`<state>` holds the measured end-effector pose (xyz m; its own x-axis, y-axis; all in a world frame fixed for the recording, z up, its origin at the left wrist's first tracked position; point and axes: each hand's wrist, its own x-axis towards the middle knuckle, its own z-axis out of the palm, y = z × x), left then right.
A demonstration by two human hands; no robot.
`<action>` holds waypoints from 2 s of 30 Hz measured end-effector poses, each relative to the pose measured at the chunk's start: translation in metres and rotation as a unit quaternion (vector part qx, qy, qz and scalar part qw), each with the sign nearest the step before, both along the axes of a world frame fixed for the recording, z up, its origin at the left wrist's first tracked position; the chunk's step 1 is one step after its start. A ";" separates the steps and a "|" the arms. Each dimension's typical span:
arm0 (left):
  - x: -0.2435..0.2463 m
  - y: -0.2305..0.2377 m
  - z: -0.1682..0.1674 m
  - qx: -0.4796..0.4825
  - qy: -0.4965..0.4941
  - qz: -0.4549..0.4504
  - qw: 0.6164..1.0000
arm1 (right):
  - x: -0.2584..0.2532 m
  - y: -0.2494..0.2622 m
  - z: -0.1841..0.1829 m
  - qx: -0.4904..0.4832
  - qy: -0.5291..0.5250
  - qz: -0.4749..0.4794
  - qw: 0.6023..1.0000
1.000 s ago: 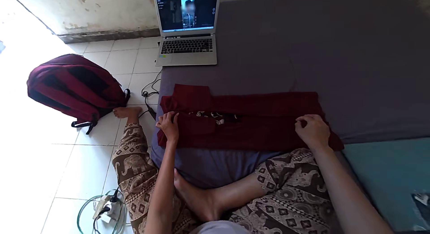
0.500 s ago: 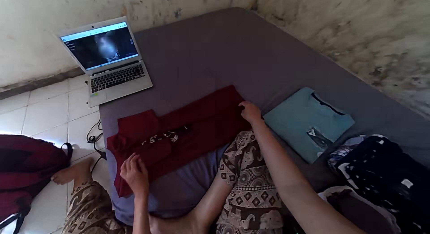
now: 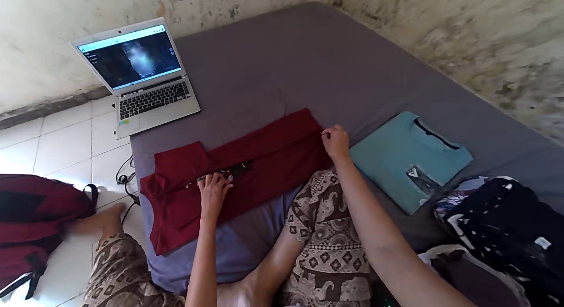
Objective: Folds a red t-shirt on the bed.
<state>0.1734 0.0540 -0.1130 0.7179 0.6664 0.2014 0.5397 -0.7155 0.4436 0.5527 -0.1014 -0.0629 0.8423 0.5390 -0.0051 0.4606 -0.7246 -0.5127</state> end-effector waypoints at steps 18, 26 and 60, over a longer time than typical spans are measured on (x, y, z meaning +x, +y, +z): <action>0.014 -0.013 -0.022 0.112 -0.079 0.099 0.986 | 0.011 -0.007 -0.013 -0.007 0.026 0.053 0.998; 0.021 -0.063 -0.028 0.078 -0.084 0.074 0.991 | -0.001 -0.016 -0.011 -0.004 0.135 -0.031 0.990; -0.095 0.119 0.063 -0.307 0.122 0.331 0.884 | -0.202 0.177 0.007 -0.059 0.326 0.316 0.889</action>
<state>0.0782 0.1730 -0.0498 0.1013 0.8870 -0.4505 0.8832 0.1282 0.4511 0.3506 0.0755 -0.0555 0.1679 0.8667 -0.4698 0.4274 -0.4934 -0.7576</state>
